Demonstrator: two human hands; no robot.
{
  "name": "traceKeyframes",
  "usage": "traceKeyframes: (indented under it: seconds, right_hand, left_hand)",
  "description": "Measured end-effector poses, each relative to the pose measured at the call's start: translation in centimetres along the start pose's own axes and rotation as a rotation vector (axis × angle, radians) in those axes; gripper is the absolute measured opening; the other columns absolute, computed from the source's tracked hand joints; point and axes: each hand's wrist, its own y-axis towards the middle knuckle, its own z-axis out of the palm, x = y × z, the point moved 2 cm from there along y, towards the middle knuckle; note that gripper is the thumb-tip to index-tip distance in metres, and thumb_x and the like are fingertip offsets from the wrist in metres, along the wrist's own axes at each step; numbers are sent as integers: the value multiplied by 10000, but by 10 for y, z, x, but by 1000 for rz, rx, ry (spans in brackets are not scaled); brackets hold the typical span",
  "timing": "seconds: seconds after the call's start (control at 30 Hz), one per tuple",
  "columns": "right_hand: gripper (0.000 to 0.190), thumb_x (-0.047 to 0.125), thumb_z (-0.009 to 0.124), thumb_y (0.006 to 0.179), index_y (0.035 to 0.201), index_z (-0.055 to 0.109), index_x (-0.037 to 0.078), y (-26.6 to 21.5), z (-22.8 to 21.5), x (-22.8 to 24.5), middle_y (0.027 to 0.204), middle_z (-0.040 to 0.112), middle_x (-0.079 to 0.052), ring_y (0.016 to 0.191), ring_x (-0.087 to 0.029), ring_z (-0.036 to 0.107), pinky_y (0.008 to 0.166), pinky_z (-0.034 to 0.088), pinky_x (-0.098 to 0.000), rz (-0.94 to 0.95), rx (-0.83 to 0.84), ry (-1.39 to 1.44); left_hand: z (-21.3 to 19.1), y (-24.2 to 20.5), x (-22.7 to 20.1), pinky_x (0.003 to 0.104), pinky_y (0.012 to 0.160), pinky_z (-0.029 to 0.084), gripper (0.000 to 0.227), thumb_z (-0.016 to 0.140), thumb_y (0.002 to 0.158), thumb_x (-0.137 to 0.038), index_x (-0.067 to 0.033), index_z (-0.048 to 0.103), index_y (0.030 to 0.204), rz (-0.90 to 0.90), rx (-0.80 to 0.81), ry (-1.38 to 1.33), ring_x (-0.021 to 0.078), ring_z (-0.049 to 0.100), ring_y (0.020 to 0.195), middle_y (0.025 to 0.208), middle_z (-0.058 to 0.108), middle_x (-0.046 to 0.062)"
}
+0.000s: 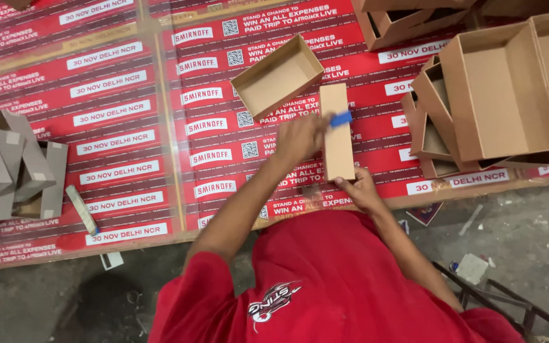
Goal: The person repeatedly picks up small cardboard boxes, applies glue to the edges with a blue glue gun, and places the boxes into a larger cardboard box. The process is repeated continuously throughout the clip.
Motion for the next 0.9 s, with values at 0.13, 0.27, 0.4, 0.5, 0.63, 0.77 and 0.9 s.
traceKeyframes:
  seconds: [0.13, 0.27, 0.4, 0.5, 0.63, 0.77, 0.9]
  right_hand:
    - [301, 232, 731, 944, 1144, 700, 9, 5, 9, 13, 1076, 768, -88, 1012, -150, 720, 929, 592, -328, 33, -23, 64]
    - [306, 222, 722, 940, 1145, 702, -4, 12, 2, 15, 1063, 776, -103, 996, -170, 742, 927, 613, -345, 35, -22, 3]
    - [332, 205, 742, 952, 1193, 698, -18, 2, 10, 4, 1090, 756, -92, 1003, -166, 721, 926, 596, -337, 2, -13, 47]
    - [374, 180, 764, 938, 1239, 663, -17, 9, 14, 25, 1113, 744, -86, 1020, -168, 711, 924, 596, -336, -22, -8, 95]
    - [594, 168, 779, 857, 1383, 527, 56, -1, 35, 93, 1206, 689, -25, 1112, -117, 653, 952, 560, -302, -100, 90, 116]
    - [524, 181, 807, 859, 1321, 626, 10, -27, 60, 184, 1110, 709, -116, 1026, -205, 666, 867, 549, -345, -211, 47, -322]
    - [569, 211, 843, 721, 1225, 668, 13, -78, 52, 289, 784, 627, -133, 714, -322, 625, 636, 476, -447, -544, 7, -962]
  left_hand:
    - [-24, 70, 41, 491, 642, 534, 255, 541, 1016, -292, -200, 778, 1013, -60, -170, 64, 334, 703, 705, 809, 708, 121]
    - [-19, 95, 45, 499, 648, 522, 374, 555, 1046, -409, -143, 764, 888, -83, -131, 55, 342, 699, 700, 766, 697, 141]
    - [-4, 42, 15, 516, 575, 495, 253, 540, 1030, -275, -153, 728, 1149, 168, -16, 55, 359, 683, 664, 755, 672, 157]
    - [-6, -24, -9, 467, 586, 542, 368, 569, 954, -223, -252, 682, 1303, 147, 245, -94, 297, 694, 712, 819, 686, 126]
    - [-21, -124, -6, 410, 639, 547, 406, 662, 941, -126, -187, 682, 1342, 63, 76, -307, 274, 686, 744, 887, 695, 104]
    - [-20, -178, 38, 419, 564, 524, 410, 693, 922, -103, -120, 678, 1330, -318, -266, -40, 269, 661, 645, 887, 684, 93]
    - [-3, -201, 66, 435, 598, 499, 407, 686, 880, -109, -81, 703, 1285, -300, -280, 328, 293, 623, 711, 845, 637, 103]
